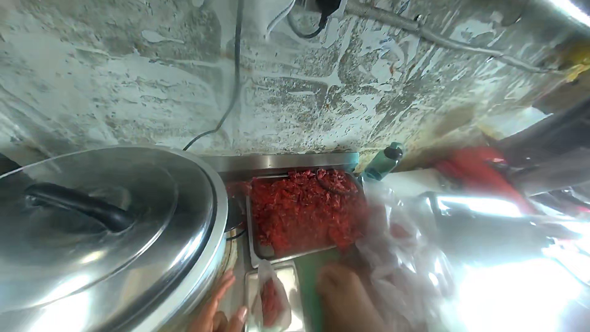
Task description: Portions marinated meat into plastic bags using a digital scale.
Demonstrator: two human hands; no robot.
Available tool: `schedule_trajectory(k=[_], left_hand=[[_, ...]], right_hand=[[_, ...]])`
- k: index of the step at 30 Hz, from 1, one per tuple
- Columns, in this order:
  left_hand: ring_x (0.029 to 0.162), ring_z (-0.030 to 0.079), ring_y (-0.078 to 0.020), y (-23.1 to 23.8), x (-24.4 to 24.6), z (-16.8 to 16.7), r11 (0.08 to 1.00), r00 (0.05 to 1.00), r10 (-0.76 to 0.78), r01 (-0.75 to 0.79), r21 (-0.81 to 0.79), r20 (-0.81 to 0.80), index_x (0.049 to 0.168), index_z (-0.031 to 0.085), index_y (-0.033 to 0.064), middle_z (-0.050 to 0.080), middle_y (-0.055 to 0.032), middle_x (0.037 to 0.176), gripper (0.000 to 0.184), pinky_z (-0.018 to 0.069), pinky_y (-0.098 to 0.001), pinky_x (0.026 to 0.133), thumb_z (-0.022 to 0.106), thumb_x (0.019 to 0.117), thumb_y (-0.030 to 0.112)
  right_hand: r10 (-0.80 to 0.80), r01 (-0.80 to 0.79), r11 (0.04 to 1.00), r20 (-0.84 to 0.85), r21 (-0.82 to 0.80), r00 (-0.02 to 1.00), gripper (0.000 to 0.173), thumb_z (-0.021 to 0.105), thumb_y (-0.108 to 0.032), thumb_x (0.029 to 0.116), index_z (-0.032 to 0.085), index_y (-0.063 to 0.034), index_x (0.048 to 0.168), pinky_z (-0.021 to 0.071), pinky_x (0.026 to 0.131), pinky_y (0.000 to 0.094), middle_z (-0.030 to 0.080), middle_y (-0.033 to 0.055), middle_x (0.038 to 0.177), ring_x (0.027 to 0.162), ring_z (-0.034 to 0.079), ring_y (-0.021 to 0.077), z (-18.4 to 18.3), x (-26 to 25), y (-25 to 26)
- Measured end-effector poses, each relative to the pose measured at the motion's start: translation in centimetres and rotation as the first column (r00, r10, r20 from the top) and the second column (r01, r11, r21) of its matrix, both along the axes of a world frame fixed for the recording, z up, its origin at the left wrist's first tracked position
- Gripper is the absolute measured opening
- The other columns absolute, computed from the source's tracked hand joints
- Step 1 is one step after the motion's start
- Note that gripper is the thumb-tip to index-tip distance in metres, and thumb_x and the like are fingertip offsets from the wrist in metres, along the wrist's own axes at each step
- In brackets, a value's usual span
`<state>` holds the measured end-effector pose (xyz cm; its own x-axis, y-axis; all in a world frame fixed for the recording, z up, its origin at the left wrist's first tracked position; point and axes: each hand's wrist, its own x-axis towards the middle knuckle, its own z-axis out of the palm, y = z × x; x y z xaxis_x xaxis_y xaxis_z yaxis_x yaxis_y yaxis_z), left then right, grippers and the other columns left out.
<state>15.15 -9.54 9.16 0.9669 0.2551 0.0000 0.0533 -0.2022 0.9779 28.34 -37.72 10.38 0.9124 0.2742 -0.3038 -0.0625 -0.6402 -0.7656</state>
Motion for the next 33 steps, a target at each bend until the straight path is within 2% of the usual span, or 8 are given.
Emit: schedule_trajectory(k=[3, 8, 25, 27, 29, 30, 32, 33], left_hand=[[0.061, 0.057, -0.0064, 1.2, -1.4, -0.2, 0.997, 0.994, 0.065, -0.069, -0.041, -0.089, 0.149, 0.048, 0.0019, 0.054, -0.0095, 0.15, 0.056, 0.0518, -0.0281, 0.056, 0.066, 0.0984, 0.016], [0.061, 0.058, -0.0055, 1.2, -3.2, -1.3, 0.992, 0.984, 0.084, -0.098, -0.079, -0.156, 0.142, 0.055, 0.0019, 0.063, -0.0069, 0.139, 0.045, 0.0518, -0.0254, 0.053, 0.063, 0.0999, 0.014], [0.059, 0.055, -0.0047, 1.5, -4.8, -2.0, 0.992, 0.962, 0.107, -0.119, -0.03, -0.25, 0.135, 0.061, 0.0037, 0.067, -0.0061, 0.132, 0.037, 0.0491, -0.0246, 0.052, 0.063, 0.0992, 0.014], [0.061, 0.057, -0.0053, 1.3, -4.8, -2.2, 0.994, 0.961, 0.103, -0.111, -0.019, -0.257, 0.135, 0.061, 0.0042, 0.067, -0.0055, 0.132, 0.038, 0.0503, -0.0251, 0.054, 0.063, 0.099, 0.016], [0.062, 0.059, -0.0059, 1.0, -4.7, -2.4, 0.995, 0.959, 0.094, -0.1, -0.008, -0.268, 0.135, 0.061, 0.0043, 0.067, -0.0062, 0.132, 0.039, 0.0518, -0.0261, 0.055, 0.065, 0.099, 0.018], [0.061, 0.058, -0.0055, 0.8, -4.6, -2.6, 0.996, 0.961, 0.086, -0.091, -0.009, -0.261, 0.135, 0.061, 0.0042, 0.067, -0.0066, 0.132, 0.039, 0.0514, -0.0263, 0.055, 0.066, 0.0989, 0.019], [0.061, 0.059, -0.0047, 0.3, -4.4, -2.9, 0.999, 0.972, 0.047, -0.051, -0.011, -0.23, 0.135, 0.061, 0.0041, 0.067, -0.0068, 0.133, 0.039, 0.0508, -0.026, 0.054, 0.066, 0.0986, 0.018], [0.063, 0.059, -0.0051, 0.0, -4.1, -2.8, 1.0, 0.975, 0.024, -0.027, -0.009, -0.221, 0.135, 0.061, 0.0034, 0.067, -0.0075, 0.133, 0.039, 0.0512, -0.0265, 0.055, 0.066, 0.0986, 0.017]], right_hand=[[-0.005, 0.006, 1.0, -0.037, 0.022, 0.999, 0.022, 0.062, -0.028, 0.0984, 0.073, -0.013, 0.111, 0.0607, 0.068, 0.038, 0.073, 0.0006, 0.084, 0.071, 0.069, 0.0138, -0.9, -0.5, -0.3], [0.02, -0.018, 1.0, -0.097, 0.02, 0.995, 0.023, 0.062, -0.029, 0.0988, 0.073, -0.013, 0.111, 0.061, 0.067, 0.0355, 0.073, -0.0001, 0.086, 0.072, 0.07, 0.013, -1.8, -1.3, -0.4], [0.062, -0.062, 0.998, -0.168, 0.004, 0.984, 0.025, 0.063, -0.031, 0.0989, 0.071, -0.0146, 0.116, 0.0605, 0.068, 0.0326, 0.073, -0.0016, 0.089, 0.074, 0.07, 0.0112, -2.6, -1.3, 0.1], [0.059, -0.058, 0.998, -0.085, 0.018, 0.995, 0.023, 0.063, -0.028, 0.0984, 0.072, -0.0141, 0.115, 0.0606, 0.068, 0.0304, 0.074, -0.0027, 0.09, 0.074, 0.07, 0.0093, -1.7, -2.0, 0.5], [0.082, -0.093, 0.994, 0.186, 0.056, 0.979, 0.019, 0.067, -0.025, 0.0961, 0.075, -0.0148, 0.11, 0.0611, 0.073, 0.0267, 0.073, -0.0057, 0.098, 0.084, 0.069, 0.0047, -0.2, -3.0, 1.6], [0.128, -0.157, 0.986, 0.341, 0.061, 0.931, 0.017, 0.068, -0.025, 0.0952, 0.077, -0.0173, 0.107, 0.0594, 0.086, 0.0291, 0.072, -0.0056, 0.111, 0.102, 0.066, 0.0062, 0.7, -3.3, 2.5], [0.268, -0.308, 0.951, 0.491, 0.001, 0.829, 0.017, 0.067, -0.031, 0.0954, 0.08, -0.0277, 0.105, 0.0458, 0.111, 0.0479, 0.061, -0.0001, 0.142, 0.139, 0.048, 0.0215, 2.5, -3.4, 5.0], [0.366, -0.368, 0.926, 0.467, -0.091, 0.805, 0.018, 0.065, -0.035, 0.0955, 0.079, -0.0335, 0.105, 0.0389, 0.115, 0.0558, 0.05, 0.0009, 0.155, 0.149, 0.036, 0.0274, 3.1, -3.2, 6.4]])
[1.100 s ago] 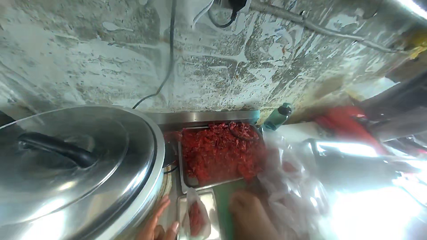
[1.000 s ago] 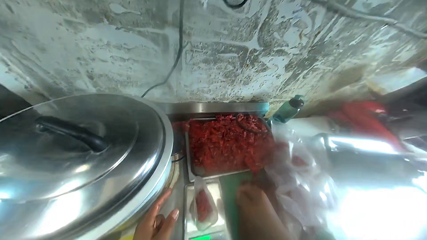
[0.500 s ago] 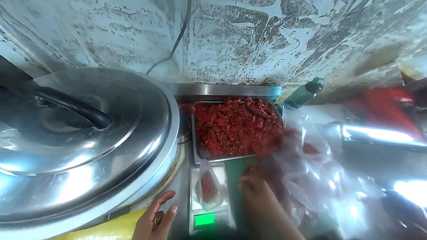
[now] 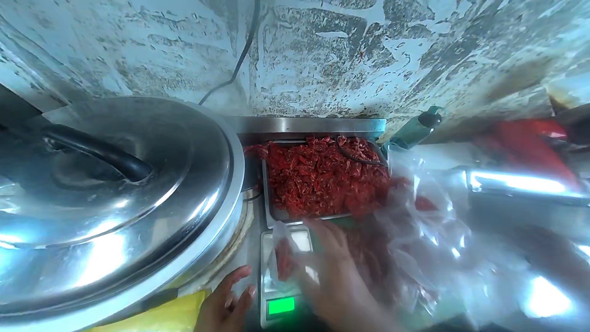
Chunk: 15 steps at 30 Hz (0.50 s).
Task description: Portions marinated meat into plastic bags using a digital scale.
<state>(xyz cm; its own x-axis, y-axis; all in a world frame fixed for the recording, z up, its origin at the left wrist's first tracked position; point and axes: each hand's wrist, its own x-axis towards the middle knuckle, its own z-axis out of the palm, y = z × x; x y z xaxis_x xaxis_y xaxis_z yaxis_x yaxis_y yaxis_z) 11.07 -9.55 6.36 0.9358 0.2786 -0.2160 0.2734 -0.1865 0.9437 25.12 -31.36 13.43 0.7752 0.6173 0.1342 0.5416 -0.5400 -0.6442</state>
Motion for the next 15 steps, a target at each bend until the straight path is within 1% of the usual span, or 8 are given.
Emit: schedule_trajectory(k=[2, 4, 6, 7, 8, 10, 12, 15], left_hand=[[0.062, 0.059, -0.0053, -0.7, 0.6, 0.4, 1.0, 1.0, -0.024, 0.024, 0.0, 0.011, 0.135, 0.061, 0.0029, 0.068, -0.0076, 0.133, 0.04, 0.0506, -0.0267, 0.055, 0.065, 0.0985, 0.017], [0.062, 0.06, -0.0062, -1.0, 0.9, 0.9, 1.0, 1.0, -0.027, 0.028, 0.011, -0.006, 0.136, 0.061, 0.0028, 0.067, -0.0084, 0.133, 0.041, 0.0531, -0.0277, 0.057, 0.065, 0.0988, 0.019], [0.063, 0.061, -0.0074, -0.7, 0.8, 1.3, 0.999, 1.0, -0.017, 0.018, 0.029, -0.012, 0.137, 0.06, 0.0025, 0.067, -0.0092, 0.133, 0.042, 0.0534, -0.0286, 0.059, 0.065, 0.099, 0.02], [0.064, 0.061, -0.0077, -0.4, 0.6, 1.3, 0.999, 1.0, -0.005, 0.006, 0.037, -0.017, 0.137, 0.06, 0.0024, 0.067, -0.0092, 0.133, 0.042, 0.0537, -0.0287, 0.059, 0.065, 0.0991, 0.02], [0.065, 0.062, -0.0082, -0.1, 0.3, 1.1, 0.999, 1.0, 0.007, -0.006, 0.044, -0.017, 0.137, 0.06, 0.0022, 0.067, -0.0093, 0.133, 0.041, 0.054, -0.0289, 0.06, 0.065, 0.0992, 0.019], [0.067, 0.063, -0.0096, 0.6, -0.4, 0.5, 0.998, 0.999, 0.028, -0.027, 0.055, -0.017, 0.136, 0.06, 0.0008, 0.068, -0.0102, 0.132, 0.041, 0.0544, -0.0302, 0.061, 0.064, 0.0996, 0.02], [0.068, 0.064, -0.0107, 1.1, -1.0, -0.1, 0.998, 0.999, 0.047, -0.045, 0.051, -0.026, 0.135, 0.06, -0.0001, 0.068, -0.0119, 0.13, 0.041, 0.055, -0.0308, 0.062, 0.064, 0.0996, 0.02], [0.064, 0.06, -0.008, 1.4, -1.5, -0.7, 0.998, 0.997, 0.068, -0.068, 0.014, -0.029, 0.133, 0.061, -0.0001, 0.068, -0.012, 0.131, 0.04, 0.0524, -0.029, 0.058, 0.066, 0.0988, 0.019]], right_hand=[[0.093, -0.114, 0.944, -0.081, -0.31, 0.992, 0.023, 0.062, -0.035, 0.0941, 0.078, -0.0362, 0.111, 0.0258, 0.117, 0.0662, 0.029, 0.0033, 0.168, 0.156, 0.016, 0.0363, 0.0, 0.9, 2.5], [0.136, -0.222, 0.783, -0.188, -0.582, 0.973, 0.034, 0.065, -0.031, 0.092, 0.074, -0.0263, 0.124, 0.0132, 0.116, 0.0772, 0.013, 0.0096, 0.173, 0.156, 0.004, 0.046, -1.4, 2.1, 4.4], [0.156, -0.243, 0.652, -0.187, -0.718, 0.97, 0.04, 0.064, -0.022, 0.0937, 0.068, -0.0093, 0.131, 0.01, 0.112, 0.0825, 0.008, 0.013, 0.173, 0.156, 0.001, 0.0492, -3.1, 2.7, 5.3], [0.156, -0.229, 0.623, -0.168, -0.748, 0.973, 0.04, 0.062, -0.019, 0.0952, 0.066, -0.0058, 0.133, 0.0095, 0.112, 0.0819, 0.008, 0.0116, 0.173, 0.156, 0.001, 0.0478, -3.9, 2.7, 5.4], [0.153, -0.206, 0.631, -0.14, -0.748, 0.978, 0.037, 0.06, -0.016, 0.0965, 0.066, -0.0049, 0.131, 0.0095, 0.114, 0.0803, 0.012, 0.0087, 0.173, 0.157, 0.003, 0.0452, -4.5, 2.7, 5.2], [0.154, -0.191, 0.701, -0.116, -0.687, 0.981, 0.029, 0.056, -0.017, 0.0973, 0.073, -0.0097, 0.12, 0.0089, 0.116, 0.0783, 0.02, 0.0031, 0.172, 0.158, 0.008, 0.0408, -4.8, 3.0, 4.3], [0.141, -0.226, 0.777, -0.187, -0.588, 0.972, 0.026, 0.055, -0.029, 0.0975, 0.078, -0.0205, 0.108, 0.007, 0.117, 0.0763, 0.025, 0.0005, 0.17, 0.158, 0.008, 0.0383, -4.2, 3.4, 3.0], [0.075, -0.198, 0.887, -0.293, -0.417, 0.953, 0.024, 0.059, -0.035, 0.0965, 0.08, -0.026, 0.103, 0.0068, 0.123, 0.0678, 0.035, -0.0035, 0.166, 0.159, 0.014, 0.0267, -1.7, 3.6, 0.7]])
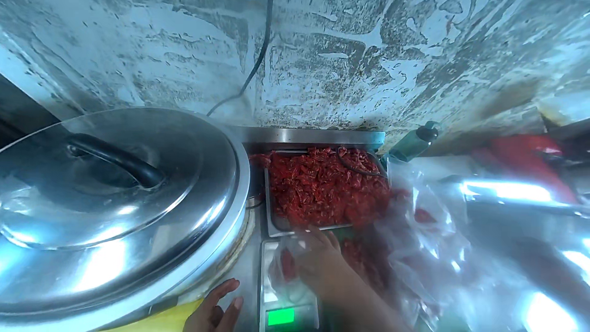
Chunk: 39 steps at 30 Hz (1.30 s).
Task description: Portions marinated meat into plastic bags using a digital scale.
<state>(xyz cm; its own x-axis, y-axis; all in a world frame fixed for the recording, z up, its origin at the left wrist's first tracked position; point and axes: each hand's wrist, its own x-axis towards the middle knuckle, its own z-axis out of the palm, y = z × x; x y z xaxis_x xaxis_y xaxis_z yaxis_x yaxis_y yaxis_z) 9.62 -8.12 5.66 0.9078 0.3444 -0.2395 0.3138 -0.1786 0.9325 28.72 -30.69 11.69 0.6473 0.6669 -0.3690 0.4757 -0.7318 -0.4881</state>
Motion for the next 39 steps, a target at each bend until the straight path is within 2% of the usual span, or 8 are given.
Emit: schedule_trajectory(k=[5, 9, 11, 15, 20, 29, 34, 39], left_hand=[[0.062, 0.058, -0.006, -0.1, 0.4, 0.2, 0.999, 0.999, -0.031, 0.031, 0.011, 0.04, 0.133, 0.061, -0.0011, 0.068, -0.0119, 0.13, 0.039, 0.0506, -0.0269, 0.056, 0.065, 0.0991, 0.017], [0.062, 0.058, -0.0049, -0.6, 1.1, 0.7, 0.998, 0.998, -0.057, 0.056, 0.02, 0.028, 0.133, 0.061, -0.0004, 0.069, -0.0105, 0.128, 0.038, 0.0505, -0.026, 0.056, 0.064, 0.0984, 0.015], [0.062, 0.058, -0.0052, -0.8, 1.3, 1.1, 0.997, 0.997, -0.07, 0.069, 0.02, 0.03, 0.133, 0.061, -0.0007, 0.069, -0.0103, 0.128, 0.038, 0.051, -0.0262, 0.056, 0.064, 0.0982, 0.015], [0.059, 0.057, -0.0042, -0.6, 0.8, 1.4, 0.999, 0.998, -0.041, 0.04, 0.021, 0.042, 0.135, 0.061, 0.0012, 0.069, -0.0079, 0.13, 0.039, 0.0508, -0.0253, 0.054, 0.066, 0.0986, 0.016], [0.063, 0.06, -0.0068, -0.2, -0.6, 0.1, 1.0, 1.0, 0.005, -0.005, -0.004, -0.016, 0.135, 0.06, 0.0005, 0.069, -0.0086, 0.129, 0.041, 0.0526, -0.0272, 0.056, 0.066, 0.0985, 0.017], [0.06, 0.057, -0.0043, -0.6, 0.2, 0.5, 0.999, 0.999, -0.028, 0.029, 0.018, -0.041, 0.134, 0.062, 0.0034, 0.07, -0.0064, 0.127, 0.039, 0.0504, -0.0254, 0.054, 0.065, 0.0982, 0.018], [0.062, 0.06, -0.0062, -0.6, 0.8, 1.1, 0.996, 0.996, -0.066, 0.069, 0.051, -0.065, 0.135, 0.06, 0.0017, 0.069, -0.0075, 0.128, 0.041, 0.0535, -0.028, 0.057, 0.065, 0.0989, 0.02], [0.067, 0.062, -0.0078, -0.7, 0.5, 1.1, 0.996, 0.997, -0.072, 0.074, 0.059, -0.037, 0.135, 0.06, -0.0002, 0.07, -0.008, 0.127, 0.041, 0.0542, -0.0283, 0.06, 0.065, 0.0988, 0.018]], right_hand=[[-0.213, 0.281, 0.802, -0.187, 0.527, 0.959, 0.014, 0.067, -0.021, 0.0964, 0.08, -0.0157, 0.097, 0.0529, 0.106, 0.0353, 0.063, 0.0015, 0.141, 0.131, 0.058, 0.013, 4.5, 0.1, -3.4], [-0.465, 0.53, 0.572, -0.285, 0.626, 0.838, 0.015, 0.063, -0.013, 0.0971, 0.077, -0.0077, 0.101, 0.0616, 0.073, 0.0359, 0.075, 0.0047, 0.089, 0.08, 0.071, 0.016, 7.1, 2.9, -3.0], [-0.627, 0.57, 0.602, -0.111, 0.559, 0.771, 0.015, 0.063, -0.015, 0.1005, 0.076, -0.0125, 0.108, 0.0587, 0.069, 0.0361, 0.073, 0.0021, 0.091, 0.077, 0.068, 0.014, 7.5, 5.0, -2.1], [-0.568, 0.436, 0.782, 0.222, 0.445, 0.792, 0.039, 0.056, -0.014, 0.0997, 0.063, -0.0144, 0.138, 0.0504, 0.105, 0.0515, 0.058, 0.0035, 0.146, 0.132, 0.057, 0.0201, 7.4, 5.0, -1.4], [-0.338, 0.2, 0.854, 0.221, 0.48, 0.915, 0.023, 0.063, -0.022, 0.0946, 0.078, -0.0215, 0.112, 0.0479, 0.11, 0.0453, 0.056, 0.0007, 0.146, 0.137, 0.05, 0.0178, 3.4, 0.7, -0.4], [-0.178, 0.155, 0.963, 0.086, 0.222, 0.98, 0.018, 0.063, -0.03, 0.0938, 0.08, -0.0269, 0.099, 0.0343, 0.118, 0.0549, 0.047, 0.0023, 0.157, 0.152, 0.03, 0.026, 1.5, -1.5, 1.7], [0.084, -0.075, 0.99, 0.075, -0.119, 0.994, 0.026, 0.058, -0.031, 0.096, 0.077, -0.0251, 0.113, 0.0081, 0.119, 0.074, 0.022, 0.0061, 0.171, 0.158, 0.008, 0.0397, -0.5, -0.9, 3.9], [0.208, -0.161, 0.93, 0.112, -0.33, 0.972, 0.053, 0.056, -0.045, 0.099, 0.061, -0.0107, 0.14, -0.0003, 0.114, 0.0804, 0.007, 0.008, 0.174, 0.158, -0.002, 0.0429, -4.3, -0.4, 4.7]])
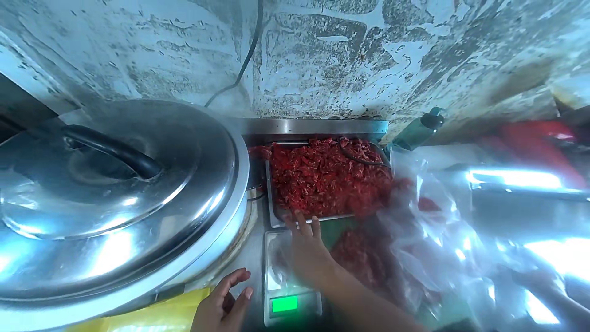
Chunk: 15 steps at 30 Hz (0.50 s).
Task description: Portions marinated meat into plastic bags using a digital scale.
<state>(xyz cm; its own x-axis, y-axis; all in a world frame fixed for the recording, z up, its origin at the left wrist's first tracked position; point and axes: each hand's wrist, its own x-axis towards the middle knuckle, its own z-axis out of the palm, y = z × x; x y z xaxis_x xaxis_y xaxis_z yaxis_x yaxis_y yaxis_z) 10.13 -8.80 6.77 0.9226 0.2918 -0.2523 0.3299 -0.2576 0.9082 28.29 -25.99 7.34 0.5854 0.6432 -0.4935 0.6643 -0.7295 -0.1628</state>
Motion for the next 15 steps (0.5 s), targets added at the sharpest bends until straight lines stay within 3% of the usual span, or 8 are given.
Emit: schedule_trajectory(k=[3, 6, 8, 10, 12, 15], left_hand=[[0.068, 0.063, -0.0086, 0.2, -0.5, -0.5, 1.0, 1.0, 0.017, -0.017, -0.003, -0.006, 0.136, 0.059, -0.0012, 0.07, -0.0093, 0.127, 0.042, 0.0539, -0.0286, 0.061, 0.064, 0.0991, 0.018], [0.067, 0.061, -0.0082, 0.3, -0.9, -1.0, 1.0, 1.0, 0.023, -0.023, -0.002, -0.001, 0.136, 0.059, -0.0013, 0.07, -0.0097, 0.127, 0.042, 0.0535, -0.0288, 0.06, 0.064, 0.0996, 0.02], [0.067, 0.062, -0.0086, 0.2, -1.0, -1.1, 1.0, 1.0, 0.019, -0.019, -0.011, 0.0, 0.135, 0.059, -0.0016, 0.07, -0.0108, 0.128, 0.043, 0.0537, -0.0296, 0.06, 0.065, 0.0995, 0.021], [0.066, 0.062, -0.0075, 0.1, -0.8, -1.0, 0.999, 1.0, 0.019, -0.019, -0.026, 0.0, 0.135, 0.06, -0.0017, 0.07, -0.0104, 0.127, 0.042, 0.0537, -0.0285, 0.06, 0.065, 0.0993, 0.02], [0.064, 0.061, -0.0063, -0.1, -0.5, -1.0, 0.999, 1.0, 0.018, -0.017, -0.038, 0.012, 0.135, 0.06, -0.0005, 0.07, -0.0091, 0.127, 0.042, 0.0531, -0.0275, 0.058, 0.066, 0.099, 0.02], [0.061, 0.059, -0.0048, -0.6, 0.0, -0.5, 0.999, 0.999, 0.017, -0.015, -0.038, 0.052, 0.135, 0.061, 0.0018, 0.07, -0.0085, 0.128, 0.041, 0.0522, -0.0262, 0.056, 0.066, 0.0989, 0.02]], right_hand=[[0.021, -0.022, 0.998, 0.016, 0.062, 1.0, 0.04, 0.058, -0.041, 0.0982, 0.071, -0.0119, 0.123, 0.0006, 0.112, 0.0824, 0.022, 0.0051, 0.171, 0.158, 0.005, 0.0413, -0.4, 0.3, -0.7], [-0.056, 0.061, 0.985, -0.035, 0.162, 0.998, 0.03, 0.06, -0.032, 0.0948, 0.074, -0.0159, 0.117, 0.0013, 0.116, 0.0784, 0.033, 0.0001, 0.167, 0.158, 0.01, 0.0352, 0.8, 0.7, -1.9], [-0.119, 0.15, 0.958, -0.137, 0.245, 0.983, 0.028, 0.056, -0.036, 0.0975, 0.076, -0.0184, 0.104, 0.0014, 0.12, 0.0724, 0.034, -0.0013, 0.166, 0.159, 0.011, 0.0293, 2.1, 1.1, -3.0], [-0.156, 0.218, 0.929, -0.22, 0.298, 0.963, 0.03, 0.055, -0.039, 0.0992, 0.076, -0.0175, 0.099, 0.0014, 0.123, 0.0672, 0.035, -0.001, 0.166, 0.159, 0.01, 0.0253, 3.4, 1.5, -4.2], [-0.19, 0.292, 0.857, -0.268, 0.424, 0.945, 0.028, 0.056, -0.037, 0.0989, 0.073, -0.0151, 0.093, 0.0082, 0.126, 0.0613, 0.04, 0.0008, 0.163, 0.158, 0.015, 0.0223, 4.0, 1.5, -5.4], [-0.206, 0.392, 0.694, -0.354, 0.604, 0.912, 0.026, 0.058, -0.031, 0.1008, 0.072, -0.0112, 0.091, 0.0288, 0.125, 0.0464, 0.048, 0.0046, 0.157, 0.153, 0.03, 0.0191, 5.4, 1.3, -6.8]])
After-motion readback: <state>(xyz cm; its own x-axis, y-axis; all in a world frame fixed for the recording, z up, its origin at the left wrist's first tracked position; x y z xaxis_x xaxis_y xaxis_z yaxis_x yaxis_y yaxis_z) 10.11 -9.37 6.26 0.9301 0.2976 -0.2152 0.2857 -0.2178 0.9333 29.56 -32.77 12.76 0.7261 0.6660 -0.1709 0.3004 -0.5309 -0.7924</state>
